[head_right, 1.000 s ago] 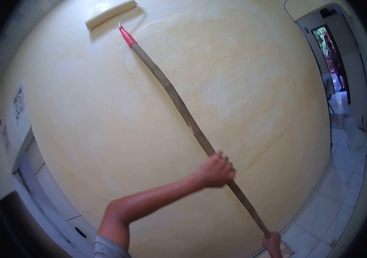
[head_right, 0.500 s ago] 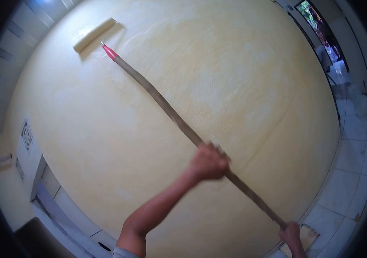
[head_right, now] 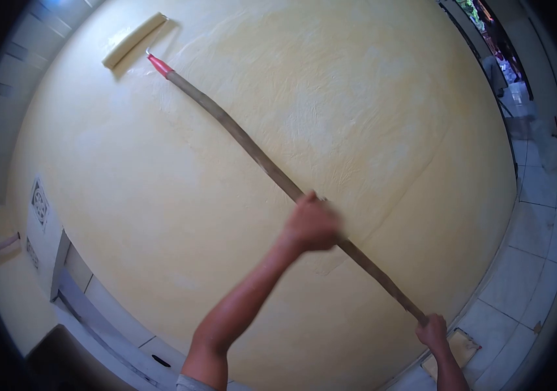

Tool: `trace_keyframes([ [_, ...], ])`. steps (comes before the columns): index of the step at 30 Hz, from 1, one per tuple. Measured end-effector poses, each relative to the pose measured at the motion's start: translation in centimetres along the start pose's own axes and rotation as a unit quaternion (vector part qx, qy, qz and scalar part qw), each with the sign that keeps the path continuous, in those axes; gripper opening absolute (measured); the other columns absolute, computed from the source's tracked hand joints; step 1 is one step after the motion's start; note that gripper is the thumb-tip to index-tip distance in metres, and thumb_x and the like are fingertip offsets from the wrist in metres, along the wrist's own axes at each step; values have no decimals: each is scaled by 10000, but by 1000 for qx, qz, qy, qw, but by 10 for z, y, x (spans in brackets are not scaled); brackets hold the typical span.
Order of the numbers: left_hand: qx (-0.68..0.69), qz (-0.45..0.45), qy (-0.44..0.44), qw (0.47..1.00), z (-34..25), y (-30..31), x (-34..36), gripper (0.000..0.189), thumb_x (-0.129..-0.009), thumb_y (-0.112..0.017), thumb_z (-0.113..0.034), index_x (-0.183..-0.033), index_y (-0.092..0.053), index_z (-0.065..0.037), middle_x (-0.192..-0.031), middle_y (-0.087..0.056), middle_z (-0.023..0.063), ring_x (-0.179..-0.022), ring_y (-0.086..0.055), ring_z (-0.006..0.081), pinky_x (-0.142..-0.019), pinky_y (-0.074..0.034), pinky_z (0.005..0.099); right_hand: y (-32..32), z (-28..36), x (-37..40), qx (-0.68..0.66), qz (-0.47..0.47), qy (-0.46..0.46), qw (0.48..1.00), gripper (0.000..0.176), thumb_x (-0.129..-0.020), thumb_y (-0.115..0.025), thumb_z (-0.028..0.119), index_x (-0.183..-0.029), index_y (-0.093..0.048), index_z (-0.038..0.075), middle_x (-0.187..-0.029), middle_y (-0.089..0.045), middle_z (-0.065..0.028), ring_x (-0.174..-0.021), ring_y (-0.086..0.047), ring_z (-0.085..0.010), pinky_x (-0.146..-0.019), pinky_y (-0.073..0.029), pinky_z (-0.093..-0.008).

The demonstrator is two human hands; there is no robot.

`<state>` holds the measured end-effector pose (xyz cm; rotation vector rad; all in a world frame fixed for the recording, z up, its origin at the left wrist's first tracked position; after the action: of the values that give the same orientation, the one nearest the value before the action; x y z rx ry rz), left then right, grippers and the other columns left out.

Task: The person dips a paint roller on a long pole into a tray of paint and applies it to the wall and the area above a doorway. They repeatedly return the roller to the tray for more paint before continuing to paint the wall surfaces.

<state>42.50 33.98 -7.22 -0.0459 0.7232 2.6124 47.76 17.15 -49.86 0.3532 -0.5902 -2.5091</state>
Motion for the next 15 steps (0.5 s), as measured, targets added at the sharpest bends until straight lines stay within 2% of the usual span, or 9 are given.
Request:
trace_keyframes([
  [2, 41, 10, -13, 999, -58, -15, 5, 111, -700, -582, -187, -681, -627, -87, -692, -643, 95, -722, -633, 250, -828, -436, 416, -16, -61, 23, 15, -3, 6, 1000, 143, -709, -637, 123, -643, -643, -5, -665, -623, -239, -692, -625, -444, -678, -502, -532],
  [4, 62, 33, -20, 997, -112, -22, 7, 143, -727, -574, -195, -706, -642, -70, -713, -658, 105, -750, -634, 251, -822, -436, 411, -17, -106, 54, 55, -46, 40, 997, 140, -712, -629, 115, -629, -651, 4, -646, -625, -232, -653, -628, -436, -647, -504, -525],
  [6, 63, 21, -32, 997, -156, -26, 9, 164, -734, -575, -216, -699, -638, -69, -699, -647, 99, -761, -630, 244, -811, -439, 400, -32, -168, 77, 88, -13, 31, 996, 139, -709, -632, 116, -619, -659, 14, -616, -621, -221, -614, -630, -425, -624, -506, -519],
  [8, 86, 26, -35, 995, -179, -19, 8, 162, -735, -571, -217, -675, -626, -77, -682, -635, 93, -749, -623, 239, -803, -442, 388, -37, -196, 98, 86, -14, 31, 996, 136, -705, -635, 118, -621, -660, 14, -608, -619, -218, -610, -633, -419, -618, -507, -516],
  [10, 85, 19, -33, 996, -175, -17, 10, 155, -730, -571, -212, -664, -619, -81, -674, -629, 89, -738, -618, 238, -797, -443, 380, -40, -204, 103, 83, -8, 28, 996, 134, -702, -639, 121, -624, -661, 14, -600, -617, -214, -605, -635, -413, -611, -508, -513],
  [12, 79, -16, -30, 996, -156, -13, 10, 134, -713, -574, -200, -647, -610, -89, -660, -619, 82, -718, -609, 235, -792, -442, 376, -29, -169, 96, 34, -10, -24, 999, 134, -702, -644, 122, -630, -660, 11, -589, -611, -213, -602, -634, -414, -599, -507, -509],
  [13, 71, -45, -26, 996, -133, -11, 9, 120, -700, -579, -193, -641, -608, -92, -656, -616, 79, -709, -605, 234, -794, -441, 379, -14, -136, 81, 70, -1, 45, 997, 155, -721, -645, 125, -636, -655, -3, -602, -612, -226, -613, -633, -424, -604, -502, -519],
  [15, 64, -29, -8, 998, -76, 3, 3, 90, -672, -584, -180, -637, -607, -100, -659, -622, 80, -715, -611, 236, -798, -440, 393, -3, -81, 53, 61, -10, 64, 996, 178, -744, -644, 139, -653, -653, -13, -618, -610, -241, -639, -631, -439, -624, -498, -528],
])
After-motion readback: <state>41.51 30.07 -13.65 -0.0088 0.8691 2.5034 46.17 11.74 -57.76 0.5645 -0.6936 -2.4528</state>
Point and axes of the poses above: each hand's wrist, its own x-axis away from the middle knuckle, its own y-axis out of the back of the hand, z = x × y, the point moved 1 cm from there along -x, towards the middle knuckle
